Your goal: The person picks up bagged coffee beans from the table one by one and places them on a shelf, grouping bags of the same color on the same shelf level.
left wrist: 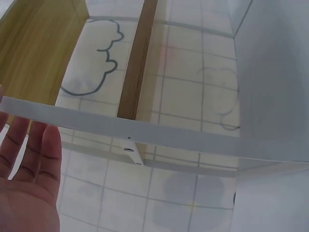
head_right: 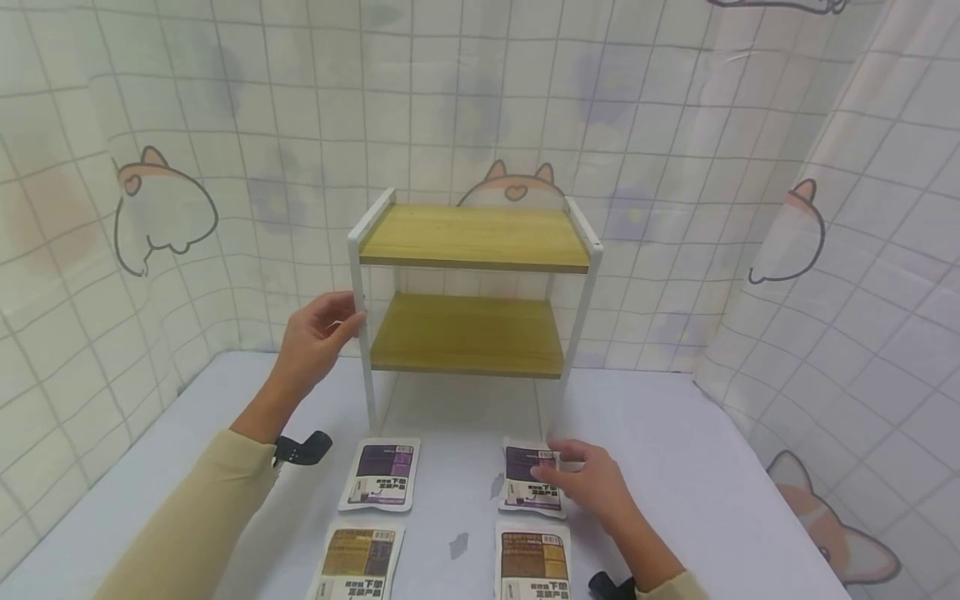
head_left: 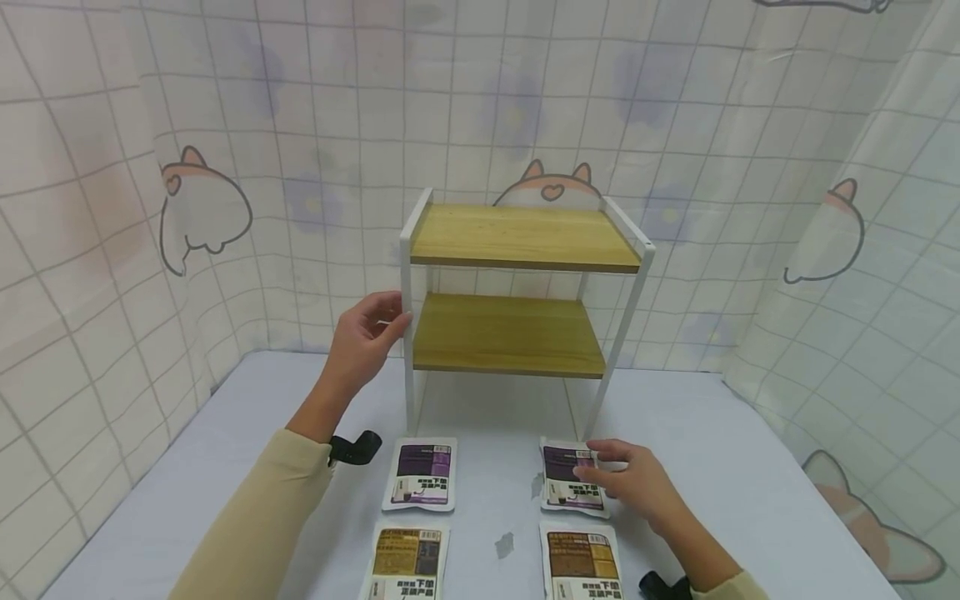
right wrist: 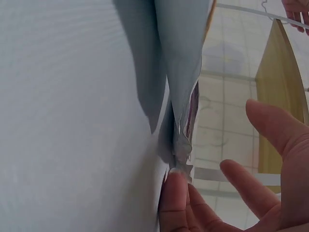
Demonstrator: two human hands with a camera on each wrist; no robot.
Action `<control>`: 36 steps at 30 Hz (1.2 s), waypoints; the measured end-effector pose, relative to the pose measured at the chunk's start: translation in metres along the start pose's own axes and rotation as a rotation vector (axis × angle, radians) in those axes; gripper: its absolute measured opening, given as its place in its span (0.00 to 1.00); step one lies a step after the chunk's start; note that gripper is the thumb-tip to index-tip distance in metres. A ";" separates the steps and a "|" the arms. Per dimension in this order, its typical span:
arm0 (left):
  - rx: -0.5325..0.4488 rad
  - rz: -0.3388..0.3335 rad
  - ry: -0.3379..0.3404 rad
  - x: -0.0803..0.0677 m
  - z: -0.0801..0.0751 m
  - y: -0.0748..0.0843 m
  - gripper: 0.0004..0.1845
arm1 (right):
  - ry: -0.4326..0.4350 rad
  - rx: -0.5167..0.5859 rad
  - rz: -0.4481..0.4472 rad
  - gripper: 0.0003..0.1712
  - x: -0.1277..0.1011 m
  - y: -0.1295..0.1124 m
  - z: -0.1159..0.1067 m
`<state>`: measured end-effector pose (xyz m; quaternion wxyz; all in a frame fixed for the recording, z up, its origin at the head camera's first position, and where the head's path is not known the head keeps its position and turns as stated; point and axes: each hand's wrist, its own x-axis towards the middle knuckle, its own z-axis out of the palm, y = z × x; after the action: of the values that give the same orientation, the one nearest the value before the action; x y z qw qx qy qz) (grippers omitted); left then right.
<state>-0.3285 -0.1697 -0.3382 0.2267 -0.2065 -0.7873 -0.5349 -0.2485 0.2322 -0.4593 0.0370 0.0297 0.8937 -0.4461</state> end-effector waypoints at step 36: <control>-0.016 -0.058 0.038 -0.001 0.003 0.000 0.19 | -0.057 -0.131 -0.004 0.33 0.004 -0.003 0.004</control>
<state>-0.3275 -0.1673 -0.3396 0.2241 -0.1752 -0.7841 -0.5515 -0.2526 0.2267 -0.4596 0.0636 0.0128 0.9197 -0.3873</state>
